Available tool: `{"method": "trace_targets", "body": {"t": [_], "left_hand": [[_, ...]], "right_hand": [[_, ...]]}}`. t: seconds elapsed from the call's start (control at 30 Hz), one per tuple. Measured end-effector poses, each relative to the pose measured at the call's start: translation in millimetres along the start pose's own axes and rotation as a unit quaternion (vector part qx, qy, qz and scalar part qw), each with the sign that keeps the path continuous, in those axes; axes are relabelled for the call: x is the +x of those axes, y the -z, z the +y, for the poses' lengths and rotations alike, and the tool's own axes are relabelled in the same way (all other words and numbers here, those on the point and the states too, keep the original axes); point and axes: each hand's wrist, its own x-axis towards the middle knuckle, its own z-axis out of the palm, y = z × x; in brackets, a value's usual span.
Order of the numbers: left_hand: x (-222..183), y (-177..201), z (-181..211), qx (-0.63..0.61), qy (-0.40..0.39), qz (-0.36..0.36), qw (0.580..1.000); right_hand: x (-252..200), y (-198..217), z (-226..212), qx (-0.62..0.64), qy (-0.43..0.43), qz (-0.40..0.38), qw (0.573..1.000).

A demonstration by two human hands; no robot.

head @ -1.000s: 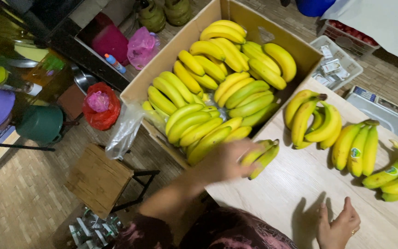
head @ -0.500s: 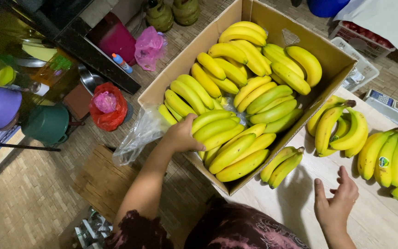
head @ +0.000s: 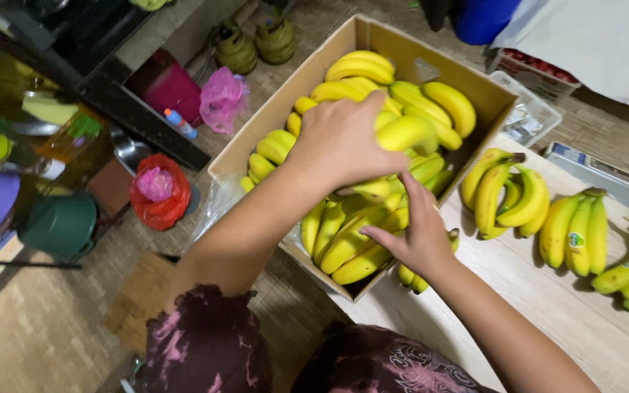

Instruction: Arranging bunches of bananas from a cardboard box onto a wooden table.

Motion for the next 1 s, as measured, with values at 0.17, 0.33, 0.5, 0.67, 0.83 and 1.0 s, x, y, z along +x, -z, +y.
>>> {"method": "trace_targets", "body": {"t": [0.17, 0.33, 0.5, 0.67, 0.83, 1.0], "left_hand": [[-5, 55, 80, 0.049, -0.114, -0.042, 0.991], [5, 50, 129, 0.069, -0.117, -0.176, 0.975], [18, -44, 139, -0.214, -0.316, -0.233, 0.894], [-10, -167, 146, -0.545, -0.384, -0.356, 0.655], [-57, -201, 178, -0.49, -0.342, -0.233, 0.767], [-95, -225, 193, -0.48, -0.338, -0.158, 0.794]], "right_hand": [[-2, 24, 28, 0.274, -0.109, 0.085, 0.952], [-35, 105, -9, 0.246, -0.216, 0.063, 0.943], [-107, 140, -18, 0.578, -0.394, 0.119, 0.705], [-175, 165, -17, 0.544, -0.481, 0.147, 0.671], [-213, 185, -15, 0.427, -0.505, 0.195, 0.724], [-235, 213, -23, 0.125, -0.51, 0.06, 0.849]]}}
